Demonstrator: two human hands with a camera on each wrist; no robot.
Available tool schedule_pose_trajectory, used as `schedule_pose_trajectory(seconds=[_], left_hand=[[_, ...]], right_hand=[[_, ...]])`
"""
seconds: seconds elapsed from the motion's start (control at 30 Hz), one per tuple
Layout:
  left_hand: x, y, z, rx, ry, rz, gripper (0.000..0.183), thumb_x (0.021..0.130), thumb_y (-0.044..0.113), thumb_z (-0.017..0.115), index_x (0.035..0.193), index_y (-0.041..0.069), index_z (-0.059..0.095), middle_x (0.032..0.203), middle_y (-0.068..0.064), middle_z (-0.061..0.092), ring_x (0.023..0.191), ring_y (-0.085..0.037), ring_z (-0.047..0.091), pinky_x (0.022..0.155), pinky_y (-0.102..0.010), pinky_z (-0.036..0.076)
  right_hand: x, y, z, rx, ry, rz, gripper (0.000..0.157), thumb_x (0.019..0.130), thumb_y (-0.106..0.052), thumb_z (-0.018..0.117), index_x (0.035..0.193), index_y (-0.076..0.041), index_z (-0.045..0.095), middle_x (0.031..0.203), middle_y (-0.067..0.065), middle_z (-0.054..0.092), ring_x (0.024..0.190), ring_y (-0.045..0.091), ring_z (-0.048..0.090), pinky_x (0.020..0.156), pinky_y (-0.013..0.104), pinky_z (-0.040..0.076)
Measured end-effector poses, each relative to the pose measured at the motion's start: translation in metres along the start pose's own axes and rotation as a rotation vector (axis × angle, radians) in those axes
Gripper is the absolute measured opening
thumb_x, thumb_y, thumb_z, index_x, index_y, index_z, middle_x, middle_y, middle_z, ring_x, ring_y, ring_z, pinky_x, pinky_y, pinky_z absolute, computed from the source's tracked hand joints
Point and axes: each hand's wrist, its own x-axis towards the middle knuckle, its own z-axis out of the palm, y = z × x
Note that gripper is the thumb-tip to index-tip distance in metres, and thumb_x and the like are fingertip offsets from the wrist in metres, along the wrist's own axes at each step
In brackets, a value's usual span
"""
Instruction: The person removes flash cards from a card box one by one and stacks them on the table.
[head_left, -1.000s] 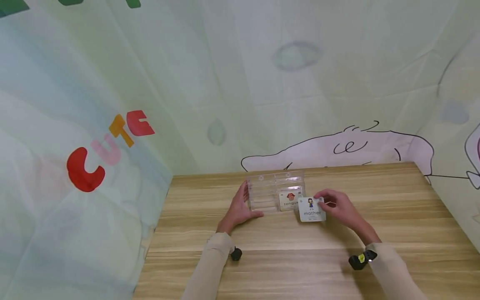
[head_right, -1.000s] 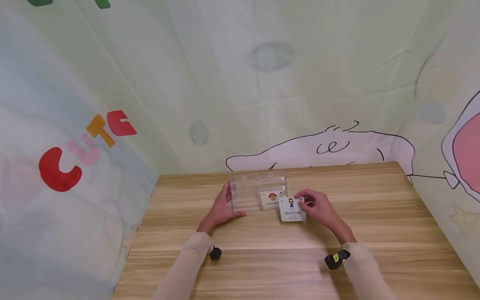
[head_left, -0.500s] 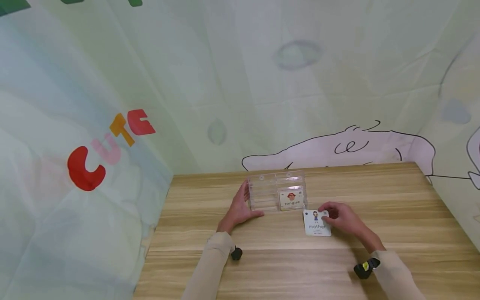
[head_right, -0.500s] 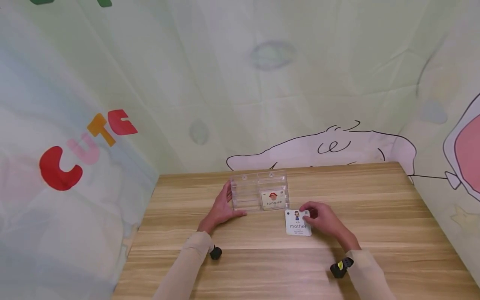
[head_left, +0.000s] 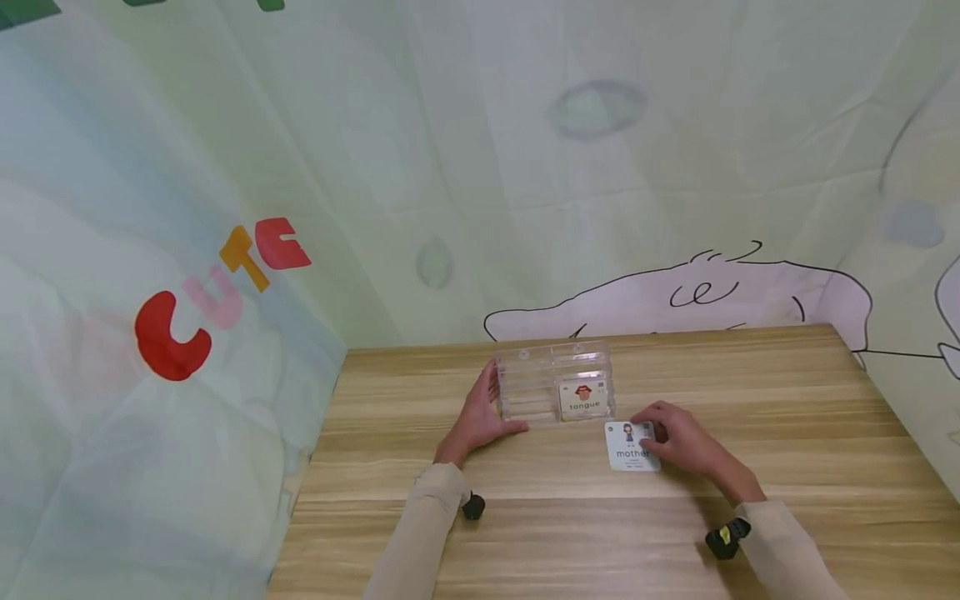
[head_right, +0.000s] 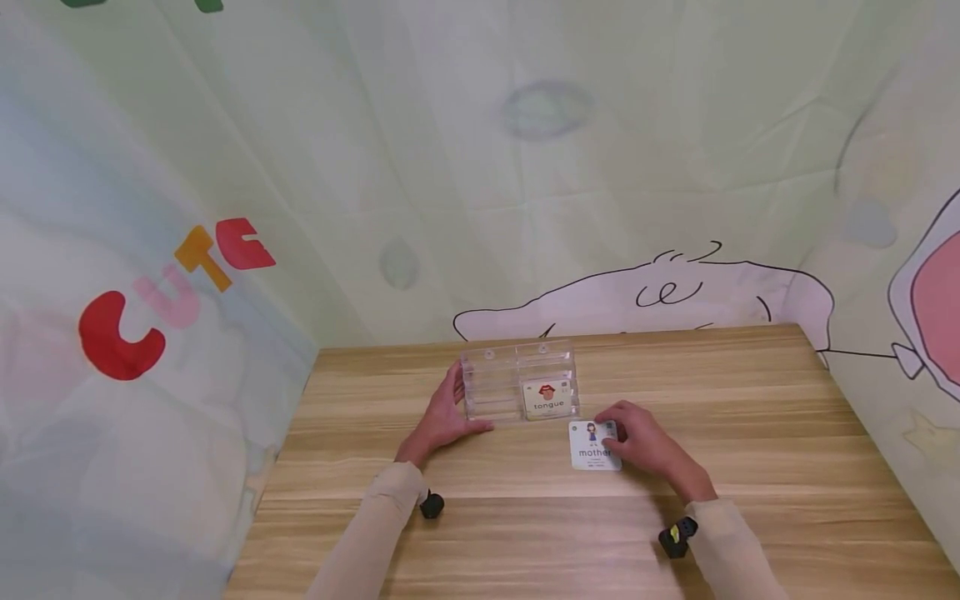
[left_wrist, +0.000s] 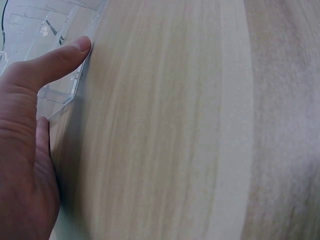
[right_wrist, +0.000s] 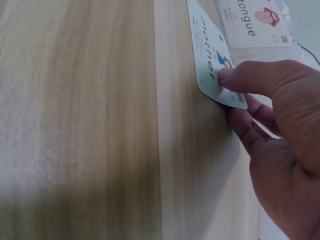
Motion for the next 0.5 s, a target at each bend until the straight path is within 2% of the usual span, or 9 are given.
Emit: schedule_pose_trajectory(seconds=[0.17, 0.3, 0.5], left_hand=[[-0.0006, 0.0005, 0.0, 0.006, 0.0, -0.013, 0.134, 0.069, 0.026, 0.1, 0.166, 0.012, 0.01, 0.167, -0.014, 0.029, 0.152, -0.026, 0.033, 0.122, -0.033, 0.033], [-0.0006, 0.0006, 0.0001, 0.001, 0.004, -0.006, 0.133, 0.069, 0.026, 0.1, 0.166, 0.01, 0.011, 0.166, -0.016, 0.029, 0.151, -0.028, 0.034, 0.122, -0.036, 0.034], [0.0001, 0.0022, -0.0009, -0.009, -0.001, -0.002, 0.133, 0.069, 0.026, 0.1, 0.166, 0.01, 0.01, 0.166, -0.015, 0.029, 0.151, -0.028, 0.034, 0.122, -0.036, 0.034]], right_hand=[[0.0016, -0.0044, -0.0006, -0.036, -0.016, -0.004, 0.03, 0.088, -0.003, 0.08, 0.118, -0.003, 0.074, 0.117, 0.012, 0.064, 0.093, 0.022, 0.055, 0.076, 0.034, 0.053], [0.003, -0.0055, -0.0008, -0.056, -0.02, -0.006, 0.029, 0.088, -0.003, 0.08, 0.116, -0.002, 0.075, 0.117, 0.013, 0.063, 0.097, 0.024, 0.057, 0.082, 0.042, 0.056], [0.0028, -0.0049, -0.0018, -0.056, 0.011, 0.003, 0.033, 0.087, -0.003, 0.081, 0.119, -0.004, 0.073, 0.112, 0.009, 0.063, 0.094, 0.022, 0.057, 0.081, 0.038, 0.055]])
